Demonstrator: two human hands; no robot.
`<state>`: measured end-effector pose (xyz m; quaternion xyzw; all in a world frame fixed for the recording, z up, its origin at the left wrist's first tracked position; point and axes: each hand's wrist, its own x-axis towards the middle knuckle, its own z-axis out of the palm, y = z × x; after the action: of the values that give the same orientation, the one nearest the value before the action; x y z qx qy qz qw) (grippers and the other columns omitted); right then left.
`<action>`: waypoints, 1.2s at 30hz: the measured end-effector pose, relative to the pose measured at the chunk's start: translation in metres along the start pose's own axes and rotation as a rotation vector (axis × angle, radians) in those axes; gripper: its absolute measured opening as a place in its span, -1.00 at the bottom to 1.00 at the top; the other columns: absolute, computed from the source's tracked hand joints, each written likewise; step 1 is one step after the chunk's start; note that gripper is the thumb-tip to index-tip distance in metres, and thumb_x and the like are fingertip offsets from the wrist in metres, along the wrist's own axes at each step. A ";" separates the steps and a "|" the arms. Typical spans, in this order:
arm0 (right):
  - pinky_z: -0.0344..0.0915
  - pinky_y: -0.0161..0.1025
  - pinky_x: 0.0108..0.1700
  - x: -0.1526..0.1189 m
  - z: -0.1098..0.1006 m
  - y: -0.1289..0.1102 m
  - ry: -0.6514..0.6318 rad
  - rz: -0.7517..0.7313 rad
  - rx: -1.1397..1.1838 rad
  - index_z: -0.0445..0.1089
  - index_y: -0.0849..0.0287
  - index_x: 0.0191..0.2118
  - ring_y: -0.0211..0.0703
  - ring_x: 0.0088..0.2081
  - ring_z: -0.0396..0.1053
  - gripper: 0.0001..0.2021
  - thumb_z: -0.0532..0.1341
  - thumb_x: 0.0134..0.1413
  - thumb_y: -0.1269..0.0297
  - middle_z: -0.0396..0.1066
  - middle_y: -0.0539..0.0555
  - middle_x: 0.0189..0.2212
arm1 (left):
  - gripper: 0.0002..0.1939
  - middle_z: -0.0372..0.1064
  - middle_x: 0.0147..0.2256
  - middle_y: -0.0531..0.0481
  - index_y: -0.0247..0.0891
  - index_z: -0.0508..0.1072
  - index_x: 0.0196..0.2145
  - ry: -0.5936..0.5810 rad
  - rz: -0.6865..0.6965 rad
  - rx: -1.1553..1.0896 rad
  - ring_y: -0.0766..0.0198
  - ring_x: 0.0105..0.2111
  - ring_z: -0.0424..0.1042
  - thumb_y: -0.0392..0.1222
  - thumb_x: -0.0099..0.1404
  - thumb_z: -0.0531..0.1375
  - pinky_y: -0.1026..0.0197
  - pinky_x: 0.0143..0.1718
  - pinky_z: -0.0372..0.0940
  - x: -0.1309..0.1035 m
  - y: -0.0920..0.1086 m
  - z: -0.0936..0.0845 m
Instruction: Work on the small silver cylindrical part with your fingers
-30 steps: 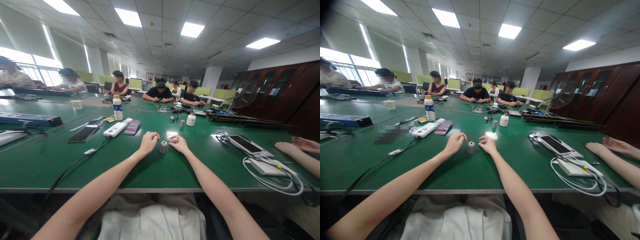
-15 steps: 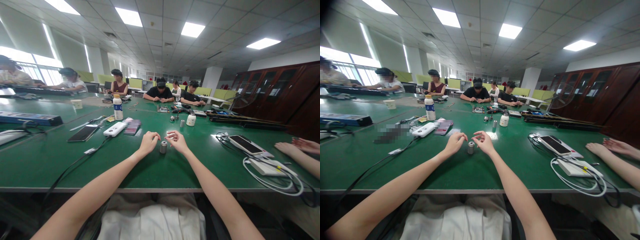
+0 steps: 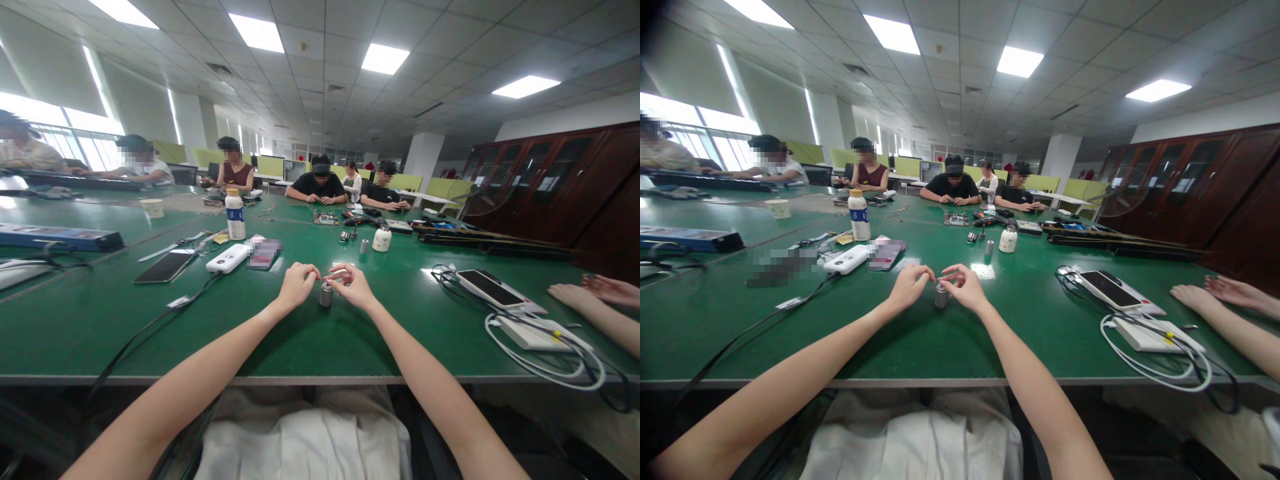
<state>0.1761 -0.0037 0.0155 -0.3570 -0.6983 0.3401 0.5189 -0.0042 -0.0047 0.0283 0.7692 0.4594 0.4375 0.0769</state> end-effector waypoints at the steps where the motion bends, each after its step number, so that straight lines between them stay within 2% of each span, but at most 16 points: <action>1: 0.32 -0.37 -0.60 0.000 0.001 0.000 -0.001 0.000 0.000 0.38 0.14 -0.23 -0.31 -0.61 0.38 -0.70 0.36 -0.10 0.16 0.59 0.09 -0.35 | -0.69 0.54 -0.44 0.03 -0.14 0.52 -0.52 0.000 0.000 -0.001 0.10 -0.28 0.39 -0.30 0.22 0.03 0.08 -0.12 0.27 0.000 0.000 0.000; 11: 0.24 -0.39 -0.63 0.000 0.000 0.000 0.033 0.011 -0.031 0.42 0.16 -0.25 -0.33 -0.66 0.32 -0.70 0.39 -0.17 0.19 0.56 0.04 -0.44 | -0.69 0.53 -0.44 0.02 -0.15 0.53 -0.52 0.000 0.008 -0.004 0.09 -0.28 0.39 -0.31 0.22 0.03 0.08 -0.14 0.27 -0.001 0.001 0.000; 19: 0.27 -0.37 -0.62 0.003 -0.006 -0.002 0.206 0.013 -0.023 0.33 0.15 -0.23 -0.20 -0.64 0.40 -0.67 0.30 -0.04 0.04 0.38 -0.10 -0.70 | -0.68 0.57 -0.38 0.01 -0.17 0.58 -0.46 -0.016 0.030 -0.016 0.08 -0.25 0.39 -0.31 0.24 0.03 0.06 -0.12 0.26 0.000 0.002 -0.001; 24: 0.27 -0.37 -0.63 0.003 -0.007 -0.003 0.250 0.028 0.010 0.35 0.15 -0.29 -0.20 -0.65 0.39 -0.70 0.28 -0.06 0.05 0.39 -0.09 -0.70 | -0.77 0.60 -0.28 0.04 -0.13 0.62 -0.30 -0.049 0.086 -0.044 0.10 -0.19 0.39 -0.19 0.28 0.14 0.08 -0.07 0.25 -0.003 0.004 0.002; 28: 0.27 -0.36 -0.63 0.005 -0.006 -0.003 0.269 0.051 0.051 0.36 0.16 -0.31 -0.24 -0.68 0.34 -0.72 0.27 -0.08 0.06 0.38 -0.09 -0.70 | -0.81 0.59 -0.28 0.00 -0.14 0.63 -0.35 -0.050 0.114 -0.046 0.09 -0.16 0.39 -0.04 0.24 0.25 0.05 -0.03 0.22 -0.004 0.001 0.006; 33: 0.26 -0.36 -0.63 0.010 -0.008 0.000 0.297 0.092 0.107 0.36 0.17 -0.33 -0.30 -0.72 0.27 -0.73 0.28 -0.09 0.09 0.37 -0.10 -0.70 | -0.83 0.59 -0.26 -0.01 -0.13 0.62 -0.37 -0.045 0.128 -0.043 0.09 -0.13 0.41 -0.03 0.22 0.28 0.03 0.00 0.21 -0.004 -0.004 0.009; 36: 0.26 -0.38 -0.62 0.011 -0.008 0.002 0.296 0.122 0.122 0.37 0.20 -0.32 -0.34 -0.72 0.26 -0.77 0.30 0.00 0.14 0.36 -0.13 -0.69 | -0.82 0.58 -0.23 -0.02 -0.14 0.63 -0.37 -0.051 0.140 -0.040 0.08 -0.12 0.41 -0.02 0.23 0.28 0.02 0.00 0.22 -0.004 -0.005 0.010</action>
<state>0.1821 0.0078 0.0206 -0.4125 -0.5694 0.3564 0.6153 -0.0006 -0.0020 0.0179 0.8085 0.3938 0.4311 0.0730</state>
